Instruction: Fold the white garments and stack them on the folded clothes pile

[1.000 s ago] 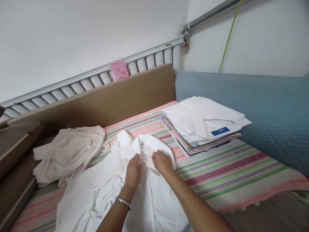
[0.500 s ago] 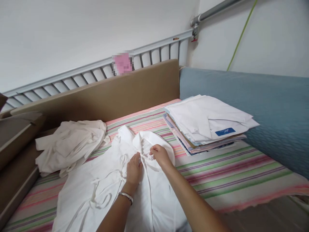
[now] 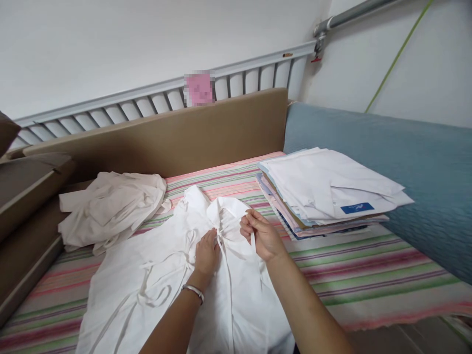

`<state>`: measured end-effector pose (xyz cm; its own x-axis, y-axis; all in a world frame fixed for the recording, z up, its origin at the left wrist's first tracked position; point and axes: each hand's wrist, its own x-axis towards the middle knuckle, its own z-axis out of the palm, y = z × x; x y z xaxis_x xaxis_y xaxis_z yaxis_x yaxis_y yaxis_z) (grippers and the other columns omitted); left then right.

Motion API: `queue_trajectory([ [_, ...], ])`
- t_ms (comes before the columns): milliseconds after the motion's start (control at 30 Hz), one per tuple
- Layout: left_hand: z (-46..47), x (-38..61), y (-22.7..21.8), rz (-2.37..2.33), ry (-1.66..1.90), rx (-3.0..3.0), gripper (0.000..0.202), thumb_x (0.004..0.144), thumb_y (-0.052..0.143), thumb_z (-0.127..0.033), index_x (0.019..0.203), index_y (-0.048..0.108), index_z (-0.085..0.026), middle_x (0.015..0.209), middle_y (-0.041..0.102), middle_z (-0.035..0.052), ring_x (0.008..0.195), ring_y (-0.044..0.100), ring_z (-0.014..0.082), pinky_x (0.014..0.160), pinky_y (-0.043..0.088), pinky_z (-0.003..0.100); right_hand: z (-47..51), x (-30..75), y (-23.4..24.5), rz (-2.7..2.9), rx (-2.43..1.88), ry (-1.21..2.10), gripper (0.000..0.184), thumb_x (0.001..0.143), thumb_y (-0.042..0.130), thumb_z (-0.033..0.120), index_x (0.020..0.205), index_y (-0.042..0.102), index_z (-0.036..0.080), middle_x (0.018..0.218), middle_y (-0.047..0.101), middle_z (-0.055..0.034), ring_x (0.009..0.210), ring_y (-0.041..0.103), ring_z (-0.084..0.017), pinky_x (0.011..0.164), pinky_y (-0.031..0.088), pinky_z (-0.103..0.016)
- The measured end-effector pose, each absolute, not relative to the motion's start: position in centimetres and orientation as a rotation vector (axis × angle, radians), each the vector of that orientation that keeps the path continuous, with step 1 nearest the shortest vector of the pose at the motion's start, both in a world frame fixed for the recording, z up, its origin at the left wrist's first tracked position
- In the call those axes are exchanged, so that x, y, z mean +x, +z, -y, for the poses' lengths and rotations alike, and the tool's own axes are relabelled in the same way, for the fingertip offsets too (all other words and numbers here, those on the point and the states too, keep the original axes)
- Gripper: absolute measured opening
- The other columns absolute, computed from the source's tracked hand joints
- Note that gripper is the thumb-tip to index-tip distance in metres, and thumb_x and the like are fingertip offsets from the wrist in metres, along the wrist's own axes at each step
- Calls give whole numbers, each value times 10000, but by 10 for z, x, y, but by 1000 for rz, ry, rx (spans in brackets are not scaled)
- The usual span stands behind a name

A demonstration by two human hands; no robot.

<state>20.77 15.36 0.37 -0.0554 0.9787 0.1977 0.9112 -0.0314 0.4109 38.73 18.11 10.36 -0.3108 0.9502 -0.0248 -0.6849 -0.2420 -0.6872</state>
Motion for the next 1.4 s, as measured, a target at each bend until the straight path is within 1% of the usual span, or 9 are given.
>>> queue_trajectory([
  [200,-153,209,7,-2055,693,1971,464,779,410,-187,1237,475,-140,1290,513,106,1211,429,221,1002,344,398,-170,402,116,712,-250,1829,276,612,732,289,649,471,208,535,369,77,428,295,-47,464,268,-220],
  [367,-150,209,13,-1913,944,1712,455,712,507,-210,1163,545,-160,1245,550,111,1193,442,255,1005,321,422,-155,391,113,920,-171,2002,221,659,721,311,696,540,188,562,525,49,503,509,-85,532,375,-230],
  [533,-143,195,36,-1726,1191,1302,440,700,541,-400,1063,584,-155,977,662,88,893,600,219,772,465,342,-134,359,104,1599,-103,2282,227,672,694,272,865,630,172,841,645,-16,833,602,-143,775,434,-268],
  [600,-143,189,49,-1742,1217,1185,451,675,550,-478,974,607,-146,892,666,80,794,604,191,688,465,310,-136,353,94,1882,-262,2267,233,679,668,248,902,644,183,905,645,-15,891,584,-139,775,429,-235],
  [800,-150,193,68,-1817,687,1173,444,681,521,-539,873,605,-148,748,647,59,543,545,130,513,377,252,-168,350,53,1888,-1533,1434,190,820,435,267,809,592,160,669,610,-22,592,579,-113,507,361,-193],
  [967,-152,208,54,-2078,480,1545,77,624,574,-190,690,608,-168,640,621,35,610,542,144,583,355,255,-169,337,41,2054,-1678,938,113,742,535,270,769,592,175,741,639,-58,710,582,-167,548,328,-228],
  [1067,-153,208,51,-2084,544,1522,109,633,512,-115,641,605,-171,663,632,40,655,549,139,625,366,249,-168,334,40,2083,-1666,921,92,724,510,197,698,598,184,720,644,-48,692,570,-159,547,310,-230],
  [1200,-157,207,55,-2085,680,1449,136,700,506,-183,788,610,-181,724,633,31,664,554,124,634,382,239,-176,340,38,1936,-1637,1085,125,735,493,200,652,585,181,619,620,-14,606,542,-123,523,309,-210],
  [1400,-164,218,53,-1926,705,1189,312,793,409,-427,691,534,-159,592,585,17,414,498,98,413,349,226,-178,342,37,1777,-1460,1328,147,722,478,185,591,545,179,488,530,40,473,498,-85,492,331,-192],
])
